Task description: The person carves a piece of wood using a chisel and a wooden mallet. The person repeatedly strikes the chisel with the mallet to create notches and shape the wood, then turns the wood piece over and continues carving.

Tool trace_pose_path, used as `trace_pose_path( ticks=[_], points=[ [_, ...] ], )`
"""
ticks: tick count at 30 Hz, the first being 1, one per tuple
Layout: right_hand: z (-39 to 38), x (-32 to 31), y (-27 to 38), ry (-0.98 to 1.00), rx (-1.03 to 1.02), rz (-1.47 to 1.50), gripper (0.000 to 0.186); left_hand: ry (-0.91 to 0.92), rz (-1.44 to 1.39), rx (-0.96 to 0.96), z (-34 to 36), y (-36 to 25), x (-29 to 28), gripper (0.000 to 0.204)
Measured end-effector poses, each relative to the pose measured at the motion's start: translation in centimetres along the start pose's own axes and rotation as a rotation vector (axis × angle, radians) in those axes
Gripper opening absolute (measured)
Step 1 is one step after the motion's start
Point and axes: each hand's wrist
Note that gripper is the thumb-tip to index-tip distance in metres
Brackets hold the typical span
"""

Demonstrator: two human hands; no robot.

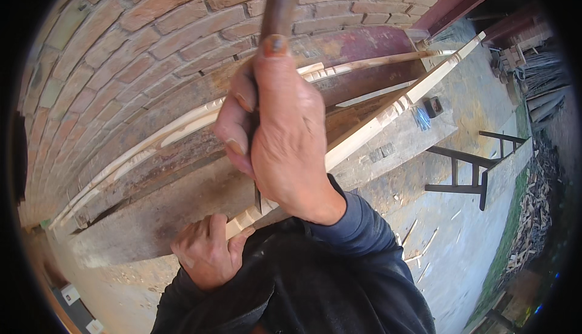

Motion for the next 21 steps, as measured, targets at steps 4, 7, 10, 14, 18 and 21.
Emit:
trace_pose_path(
  ticks=[4, 7, 10, 14, 18, 21],
  points=[
    [-1.2, -1.3, 0.2, 0.012, -0.104, 0.132, 0.061, -0.041, 0.039, 0.003, 0.2, 0.1, 0.0, 0.049],
    [-1.6, -1.0, 1.3, 0.084, -0.150, 0.186, 0.055, -0.053, 0.058, 0.025, 0.2, 0.3, 0.1, 0.048],
    [-0.6, -0.9, 3.1, 0.131, -0.139, 0.273, 0.053, -0.047, 0.052, 0.032, 0.3, 0.4, 0.0, 0.048],
    [0.9, -1.7, 1.8, 0.093, 0.067, 0.284, 0.058, -0.046, 0.042, 0.011, 0.2, 0.3, 0.0, 0.048],
    [1.1, -1.8, 1.3, 0.106, 0.113, 0.243, 0.058, -0.017, -0.002, -0.013, 0.4, 0.0, -0.3, 0.049],
    [1.1, -0.9, 0.6, 0.057, 0.066, 0.110, 0.054, -0.017, -0.006, -0.019, 0.3, 0.1, -0.2, 0.049]
  ],
)
Point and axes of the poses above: each hand's wrist, its own z-axis towards the middle knuckle, its own x-axis out of the palm, y = z × x, and after that the axes turned 11 degrees about z, right-handed
